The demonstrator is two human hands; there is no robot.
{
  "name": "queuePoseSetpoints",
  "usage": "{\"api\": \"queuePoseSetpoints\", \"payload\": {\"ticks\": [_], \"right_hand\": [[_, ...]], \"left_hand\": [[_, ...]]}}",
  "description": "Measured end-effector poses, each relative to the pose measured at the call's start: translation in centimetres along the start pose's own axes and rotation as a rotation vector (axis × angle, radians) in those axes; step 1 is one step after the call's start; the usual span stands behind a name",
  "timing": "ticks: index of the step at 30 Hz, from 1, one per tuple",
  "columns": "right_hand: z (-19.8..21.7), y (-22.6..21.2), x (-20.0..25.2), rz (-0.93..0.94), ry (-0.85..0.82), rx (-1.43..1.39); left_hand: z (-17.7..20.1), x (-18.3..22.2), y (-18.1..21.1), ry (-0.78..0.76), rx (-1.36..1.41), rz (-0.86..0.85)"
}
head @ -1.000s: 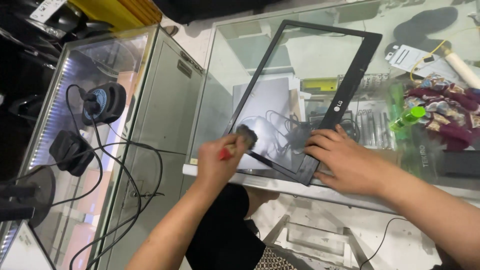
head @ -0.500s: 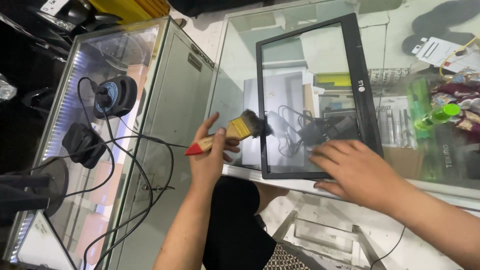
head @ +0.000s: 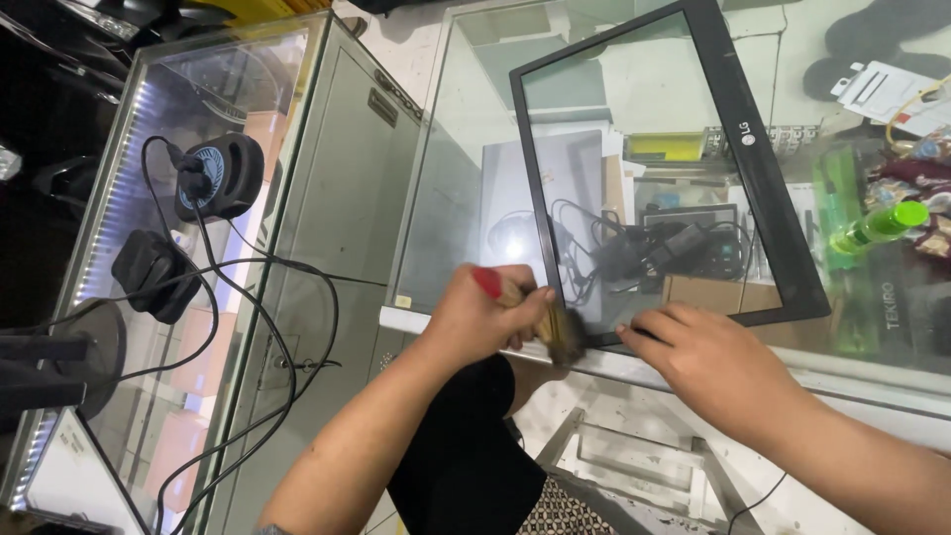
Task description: Cleaning a monitor bezel with a brush and installing a circuit board into the rear housing
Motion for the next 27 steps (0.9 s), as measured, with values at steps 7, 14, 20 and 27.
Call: {"api": "queuePoseSetpoints", "payload": {"ticks": [7, 14, 20, 27], "right_hand": [[-0.2, 0.2, -0.8, -0.006, 0.021, -0.051], [0.2, 0.5, -1.1, 0.003, 0.032, -0.049], [-0.2, 0.1, -0.8, 0.019, 0.059, -0.127], [0.2, -0.1, -1.2, -0.005, 0.072, -0.105]], "left_hand": [[-0.2, -1.8, -0.3, 0.052, -0.619, -0.565], [0.2, -2.9, -0.3, -0.056, -0.292, -0.222], [2.7, -8.3, -2.6, -0.014, -0.199, -0.034], [10.0, -20.8, -5.5, 0.473, -0.657, -0.283]]}}
Point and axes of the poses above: each hand's wrist, its own x-axis away from the middle knuckle, its own z-axis out of the back of the hand, y = z × x, the point moved 4 cm from there along -x, towards the middle knuckle, and after that the axes turned 15 degrees about -z, right-handed, at the moved point
